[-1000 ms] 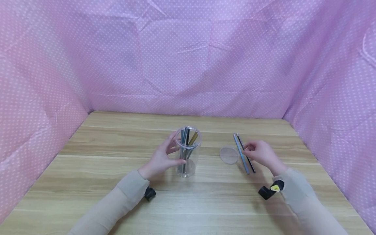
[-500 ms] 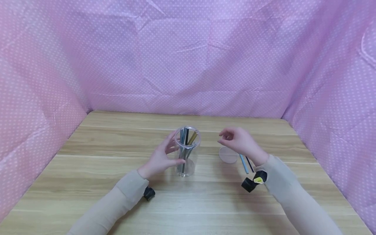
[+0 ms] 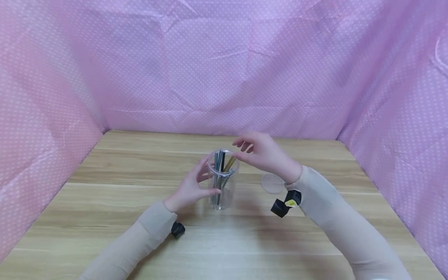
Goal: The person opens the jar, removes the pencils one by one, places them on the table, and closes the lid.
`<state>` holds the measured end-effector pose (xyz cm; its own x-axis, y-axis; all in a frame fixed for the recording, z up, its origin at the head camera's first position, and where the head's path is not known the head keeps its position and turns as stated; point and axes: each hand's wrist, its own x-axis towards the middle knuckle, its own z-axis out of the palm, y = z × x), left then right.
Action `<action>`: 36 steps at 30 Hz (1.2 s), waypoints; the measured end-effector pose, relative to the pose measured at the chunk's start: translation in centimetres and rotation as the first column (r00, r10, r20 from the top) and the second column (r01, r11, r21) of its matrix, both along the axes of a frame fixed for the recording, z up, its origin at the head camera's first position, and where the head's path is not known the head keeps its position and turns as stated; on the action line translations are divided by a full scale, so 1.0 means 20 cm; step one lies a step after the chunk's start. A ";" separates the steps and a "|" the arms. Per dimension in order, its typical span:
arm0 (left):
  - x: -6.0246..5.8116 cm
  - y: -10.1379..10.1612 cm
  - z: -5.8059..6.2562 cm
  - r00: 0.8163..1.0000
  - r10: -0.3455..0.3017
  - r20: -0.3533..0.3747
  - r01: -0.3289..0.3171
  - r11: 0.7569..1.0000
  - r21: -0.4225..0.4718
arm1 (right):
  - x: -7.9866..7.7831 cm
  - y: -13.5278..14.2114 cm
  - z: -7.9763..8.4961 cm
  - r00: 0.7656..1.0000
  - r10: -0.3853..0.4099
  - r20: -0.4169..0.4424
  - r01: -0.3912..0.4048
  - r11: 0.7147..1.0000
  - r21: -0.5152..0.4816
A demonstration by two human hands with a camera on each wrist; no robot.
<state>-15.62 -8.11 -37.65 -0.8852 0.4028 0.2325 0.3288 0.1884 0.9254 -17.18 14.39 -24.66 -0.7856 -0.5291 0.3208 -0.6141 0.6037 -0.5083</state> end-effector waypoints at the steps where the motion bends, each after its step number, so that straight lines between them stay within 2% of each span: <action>1: 0.00 0.00 0.00 1.000 0.001 -0.004 -0.001 1.000 0.003 | 0.00 -0.02 0.01 1.000 0.013 -0.018 -0.013 1.000 0.018; 5: 0.00 0.00 0.00 1.000 0.007 -0.020 -0.006 1.000 0.011 | -0.01 -0.06 0.03 0.996 0.057 -0.066 -0.051 0.994 0.094; 14: 0.00 -0.01 0.01 1.000 0.013 -0.005 -0.013 1.000 0.004 | -0.02 -0.12 0.02 0.993 0.097 -0.063 -0.083 0.978 0.194; 27: 0.00 -0.01 0.01 0.999 -0.018 -0.039 0.018 1.000 0.009 | -0.01 -0.15 0.00 0.982 0.161 -0.097 -0.130 0.954 0.271; 36: 0.01 -0.01 0.01 1.000 -0.017 -0.021 0.017 1.000 0.017 | -0.01 -0.15 -0.01 0.972 0.190 -0.137 -0.145 0.947 0.286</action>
<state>-15.45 -8.24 -37.55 -0.8733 0.4134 0.2577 0.3509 0.1669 0.9214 -17.43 11.39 -24.87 -0.6276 -0.7335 0.2611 -0.7785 0.5859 -0.2252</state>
